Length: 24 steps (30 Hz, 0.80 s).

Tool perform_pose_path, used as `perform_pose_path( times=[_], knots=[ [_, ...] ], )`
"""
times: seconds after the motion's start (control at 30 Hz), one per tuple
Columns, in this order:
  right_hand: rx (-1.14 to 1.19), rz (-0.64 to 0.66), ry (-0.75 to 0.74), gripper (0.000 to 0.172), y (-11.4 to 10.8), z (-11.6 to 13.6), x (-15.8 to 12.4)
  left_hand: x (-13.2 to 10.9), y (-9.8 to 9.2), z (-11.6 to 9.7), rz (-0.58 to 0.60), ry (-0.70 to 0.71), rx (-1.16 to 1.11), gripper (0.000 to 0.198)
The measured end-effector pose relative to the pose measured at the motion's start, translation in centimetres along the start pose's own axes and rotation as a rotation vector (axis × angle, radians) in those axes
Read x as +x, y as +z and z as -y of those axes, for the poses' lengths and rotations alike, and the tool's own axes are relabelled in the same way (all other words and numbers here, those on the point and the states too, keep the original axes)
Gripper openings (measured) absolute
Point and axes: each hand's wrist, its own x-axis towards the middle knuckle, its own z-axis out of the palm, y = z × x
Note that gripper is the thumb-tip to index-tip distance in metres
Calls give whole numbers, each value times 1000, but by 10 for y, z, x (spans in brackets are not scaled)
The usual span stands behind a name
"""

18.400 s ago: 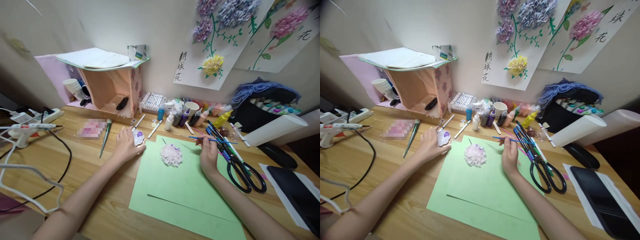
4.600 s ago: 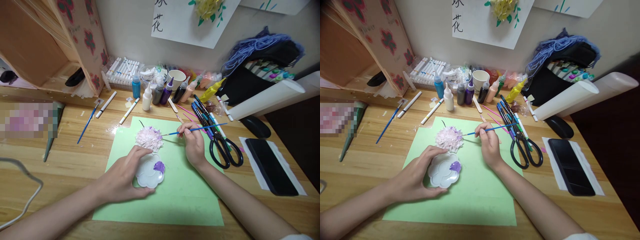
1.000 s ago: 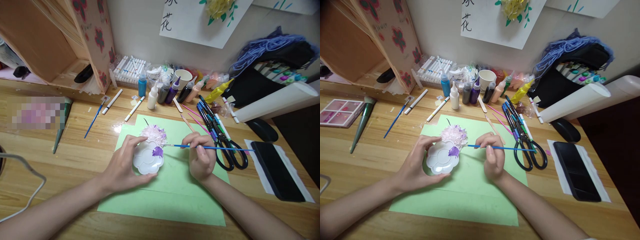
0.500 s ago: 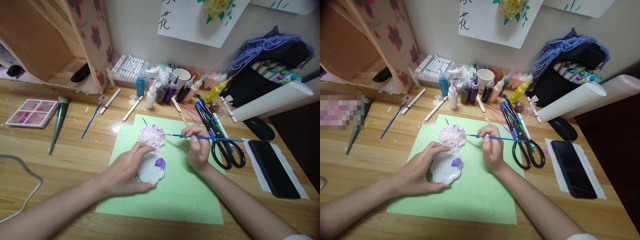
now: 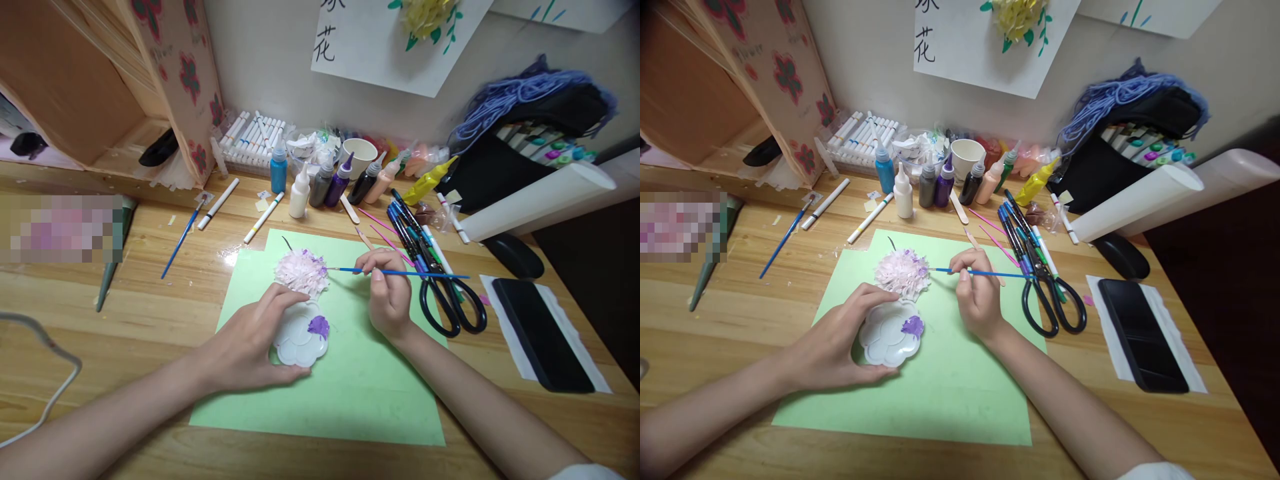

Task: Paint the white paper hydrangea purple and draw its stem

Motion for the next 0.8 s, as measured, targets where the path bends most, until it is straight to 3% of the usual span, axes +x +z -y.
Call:
perform_pose_path(
  times=[0.2, 0.37, 0.53, 0.7, 0.8],
  knots=[
    [23, -65, -15, 15, 0, -1, 0, 0, 0, 0, -4, 1, 4, 81],
    [-11, 4, 7, 15, 0, 0, 0, 0, 1, 1, -16, 4, -4, 81],
    [7, -55, 5, 15, 0, 1, 0, 0, 0, 0, -17, 12, 0, 81],
    [-19, 6, 28, 15, 0, 0, 0, 0, -1, -1, -7, 11, 0, 82],
    [-7, -66, 16, 15, -1, -1, 0, 0, -1, -1, 0, 10, 5, 81]
  ],
)
